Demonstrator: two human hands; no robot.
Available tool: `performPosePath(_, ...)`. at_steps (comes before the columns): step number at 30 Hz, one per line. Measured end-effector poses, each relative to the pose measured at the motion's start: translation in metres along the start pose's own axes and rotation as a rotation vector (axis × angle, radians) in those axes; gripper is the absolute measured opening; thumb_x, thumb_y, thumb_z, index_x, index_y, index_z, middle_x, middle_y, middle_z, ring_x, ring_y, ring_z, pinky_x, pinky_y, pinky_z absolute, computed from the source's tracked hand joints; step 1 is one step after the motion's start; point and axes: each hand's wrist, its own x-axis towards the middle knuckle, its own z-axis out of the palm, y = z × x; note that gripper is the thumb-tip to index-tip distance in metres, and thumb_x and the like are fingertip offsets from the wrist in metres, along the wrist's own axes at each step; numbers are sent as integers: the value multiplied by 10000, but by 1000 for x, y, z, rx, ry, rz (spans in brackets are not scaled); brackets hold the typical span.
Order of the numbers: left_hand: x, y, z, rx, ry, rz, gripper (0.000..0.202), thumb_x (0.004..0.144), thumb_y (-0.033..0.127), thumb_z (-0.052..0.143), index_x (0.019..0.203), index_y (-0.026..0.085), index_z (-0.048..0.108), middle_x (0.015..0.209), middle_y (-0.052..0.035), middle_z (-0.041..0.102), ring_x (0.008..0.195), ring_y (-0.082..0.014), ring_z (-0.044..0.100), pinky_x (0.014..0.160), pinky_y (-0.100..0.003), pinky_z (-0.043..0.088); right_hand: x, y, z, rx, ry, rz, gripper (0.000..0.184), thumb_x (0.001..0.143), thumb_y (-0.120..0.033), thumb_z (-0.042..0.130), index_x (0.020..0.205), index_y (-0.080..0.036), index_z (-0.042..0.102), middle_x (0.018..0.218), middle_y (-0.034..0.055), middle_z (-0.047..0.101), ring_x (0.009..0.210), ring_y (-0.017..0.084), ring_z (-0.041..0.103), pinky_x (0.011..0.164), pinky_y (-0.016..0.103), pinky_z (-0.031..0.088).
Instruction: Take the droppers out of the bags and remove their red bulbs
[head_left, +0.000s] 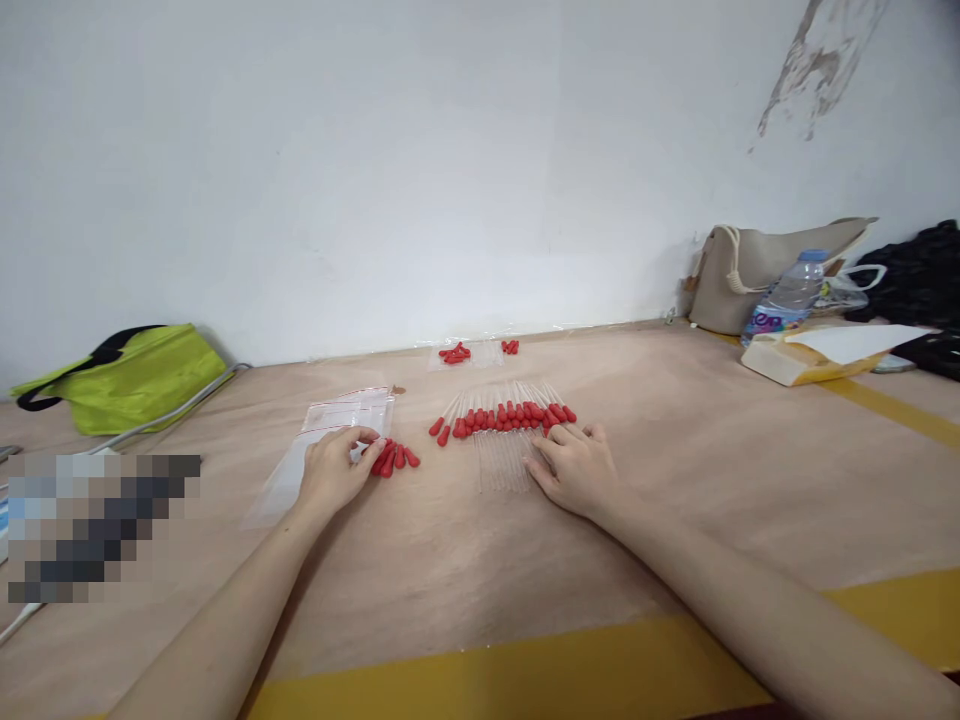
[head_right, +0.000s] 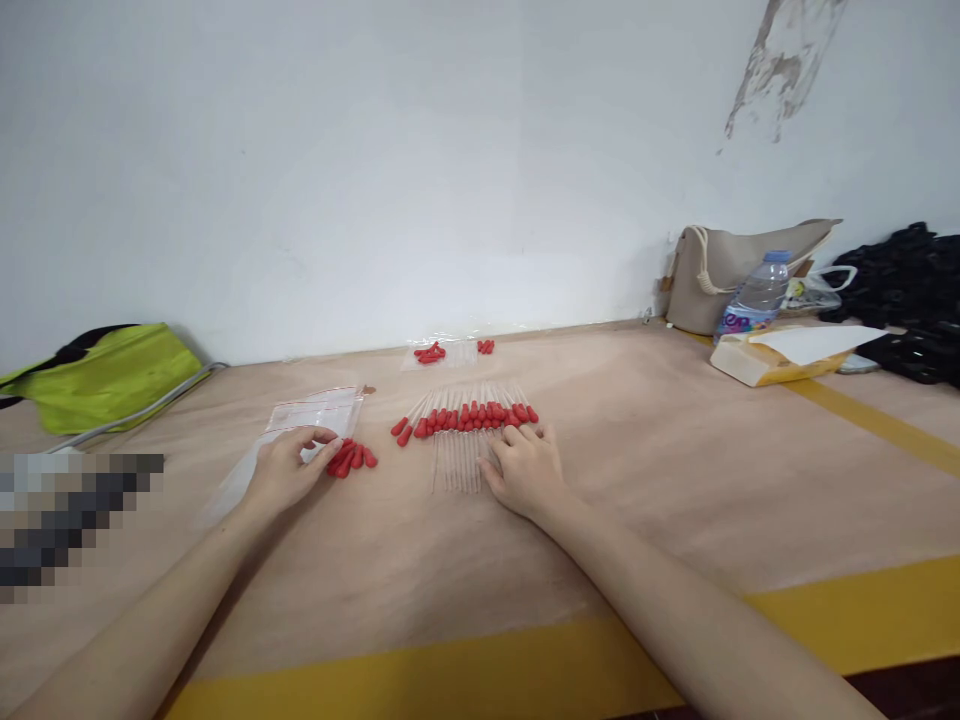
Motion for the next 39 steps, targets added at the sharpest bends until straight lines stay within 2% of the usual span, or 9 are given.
performPosePath(6, -1, -3, 1, 16, 93, -8, 270, 776, 445, 465, 800, 230, 626, 846, -9, 641, 771, -187, 552, 693, -300, 395, 0, 0, -5, 34, -48, 10, 294, 795, -468, 490, 829, -215, 636, 836, 38, 597, 809, 174, 502, 759, 340, 214)
performPosePath(10, 2, 10, -2, 68, 176, 43, 266, 785, 424, 457, 804, 235, 644, 889, -18, 637, 871, -210, 543, 808, -346, 370, 2, 2, -5, 95, -19, 83, 309, 811, -469, 471, 857, -222, 650, 810, 34, 598, 774, 157, 512, 726, 321, 224)
performPosePath(17, 41, 60, 6, 204, -227, -4, 321, 724, 514, 481, 784, 262, 671, 816, -52, 661, 950, -285, 546, 806, -393, 385, 6, 14, 1, 285, 50, 256, 282, 827, -426, 446, 833, -243, 661, 852, 30, 585, 793, 157, 533, 723, 313, 269)
performPosePath(22, 63, 72, 23, 127, -438, -124, 307, 680, 501, 530, 654, 218, 649, 413, -18, 565, 559, -229, 610, 624, -338, 441, 8, 19, 3, 365, 153, 364, 254, 798, -406, 492, 860, -224, 658, 865, 50, 562, 820, 184, 535, 741, 336, 318)
performPosePath(25, 63, 72, 26, 115, -395, -105, 279, 726, 416, 495, 595, 198, 610, 374, -14, 530, 444, -200, 567, 540, -308, 428, 9, 22, 3, 379, 185, 368, 240, 790, -388, 499, 847, -216, 657, 857, 54, 554, 817, 194, 532, 733, 346, 336)
performPosePath(30, 39, 76, 15, 114, -143, 11, 186, 794, 296, 415, 784, 175, 557, 725, -84, 634, 735, -235, 603, 654, -329, 421, 8, 23, 4, 408, 229, 293, 221, 789, -345, 503, 875, -195, 641, 885, 70, 561, 840, 196, 536, 748, 344, 366)
performPosePath(33, 11, 79, 15, 21, -44, 237, 150, 818, 285, 408, 839, 183, 516, 798, -59, 612, 747, -201, 583, 652, -300, 422, 7, 18, 0, 405, 263, 145, 317, 780, -355, 527, 1042, -188, 588, 998, 89, 556, 920, 200, 523, 808, 343, 365)
performPosePath(36, -15, 81, 25, -84, -45, 419, 111, 833, 262, 421, 822, 188, 503, 780, -35, 593, 692, -164, 572, 612, -268, 425, 5, 9, -6, 334, 244, -47, 457, 774, -390, 546, 1185, -195, 504, 1126, 102, 526, 1025, 215, 475, 882, 363, 321)
performPosePath(39, -29, 82, 38, -187, -16, 505, 94, 844, 241, 426, 814, 185, 495, 758, -29, 572, 693, -147, 567, 612, -253, 438, 4, 1, -9, 258, 172, -206, 387, 810, -394, 513, 1156, -221, 529, 1101, 75, 569, 1021, 205, 469, 938, 396, 244)
